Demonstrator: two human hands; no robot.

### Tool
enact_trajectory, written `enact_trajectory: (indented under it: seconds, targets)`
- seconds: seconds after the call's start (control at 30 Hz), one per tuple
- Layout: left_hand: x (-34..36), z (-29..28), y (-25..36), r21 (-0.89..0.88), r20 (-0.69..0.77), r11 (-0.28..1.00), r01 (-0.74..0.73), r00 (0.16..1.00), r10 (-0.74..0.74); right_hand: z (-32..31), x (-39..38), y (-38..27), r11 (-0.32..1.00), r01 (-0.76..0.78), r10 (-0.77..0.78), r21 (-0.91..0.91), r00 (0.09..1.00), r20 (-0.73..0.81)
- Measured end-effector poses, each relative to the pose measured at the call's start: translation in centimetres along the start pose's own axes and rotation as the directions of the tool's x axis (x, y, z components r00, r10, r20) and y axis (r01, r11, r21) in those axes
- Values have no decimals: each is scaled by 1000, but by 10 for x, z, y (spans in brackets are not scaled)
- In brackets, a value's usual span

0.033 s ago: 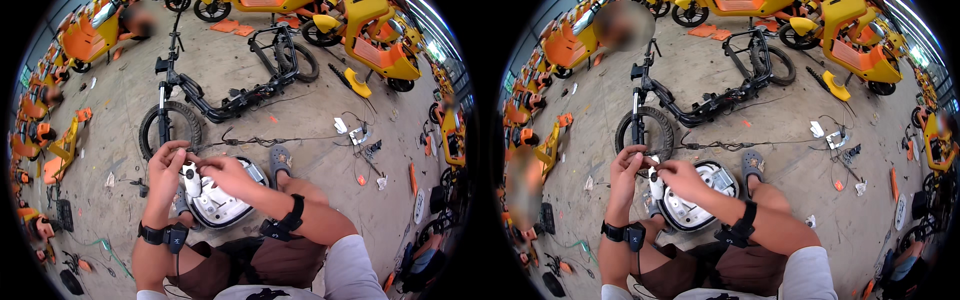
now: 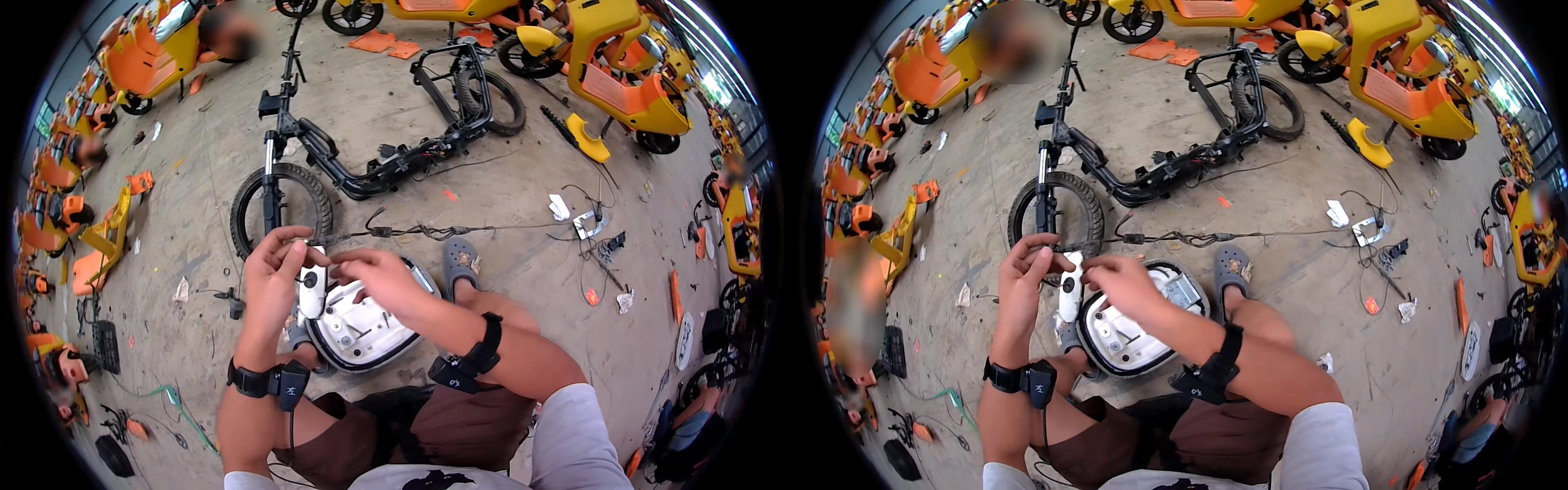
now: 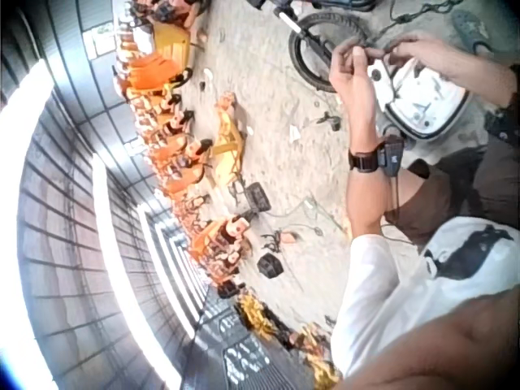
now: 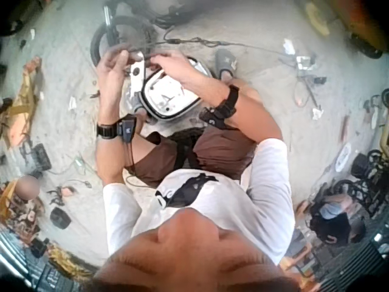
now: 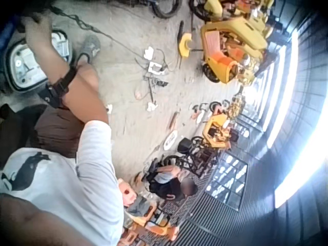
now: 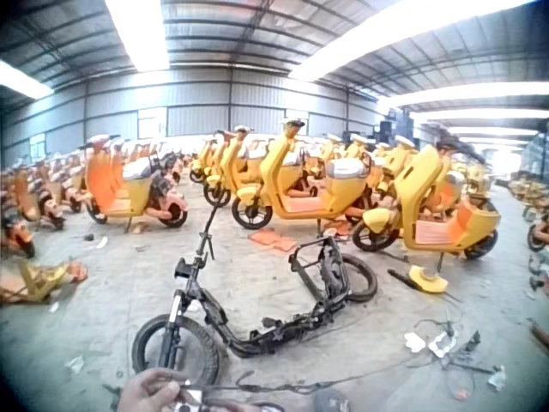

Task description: The person works on a scooter seat assembly by hand, stripping a wire, fitting a component into the underside of the seat, and tightening a screw with a screwdriver.

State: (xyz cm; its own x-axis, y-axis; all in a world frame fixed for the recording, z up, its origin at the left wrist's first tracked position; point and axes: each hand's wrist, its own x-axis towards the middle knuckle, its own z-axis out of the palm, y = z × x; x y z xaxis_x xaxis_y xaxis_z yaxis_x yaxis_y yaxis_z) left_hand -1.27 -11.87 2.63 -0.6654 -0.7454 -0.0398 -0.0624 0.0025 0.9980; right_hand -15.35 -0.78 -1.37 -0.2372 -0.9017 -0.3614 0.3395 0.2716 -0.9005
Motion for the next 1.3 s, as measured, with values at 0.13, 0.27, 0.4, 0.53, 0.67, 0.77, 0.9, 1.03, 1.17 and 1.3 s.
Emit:
enact_trajectory:
  seconds: [0.13, 0.27, 0.4, 0.53, 0.67, 0.77, 0.9, 1.03, 1.17, 1.3]
  targets:
    - [-8, -5, 3, -25, 52, 1000, -11, 999, 13, -18, 11, -2, 887, -179, 190, 427, 982, 15]
    - [-13, -4, 2, -36, 128, 999, 30, 991, -25, -24, 12, -5, 824, -111, 108, 556, 993, 38]
    - [-16, 5, 9, 46, 142, 995, 87, 985, -93, -23, 6, -13, 868, -17, 36, 496, 999, -29]
    - [-17, 6, 5, 93, 177, 989, 116, 975, -131, -22, 1, -23, 901, 13, -3, 433, 1000, -25]
    - [-15, 10, 0, 122, 224, 985, 125, 963, -150, -23, -3, -24, 914, 65, -50, 400, 998, -47]
    - [-15, 11, 1, 111, 227, 985, 134, 961, -156, -25, -3, -23, 935, 71, -45, 347, 996, -81]
    - [-15, 13, -1, 30, 203, 989, 142, 968, -145, -22, -3, -21, 942, 97, -68, 322, 993, -100]
    - [-10, 20, 6, -47, 212, 981, 187, 962, -173, -23, -4, -14, 945, 162, -144, 284, 986, -82]
    - [-11, 21, -4, 67, 181, 990, 126, 974, -136, -21, 5, -6, 928, 133, -113, 349, 991, -76]
    - [-12, 37, 1, 255, 168, 955, 151, 966, -198, -18, -2, -17, 951, 147, -95, 271, 976, -195]
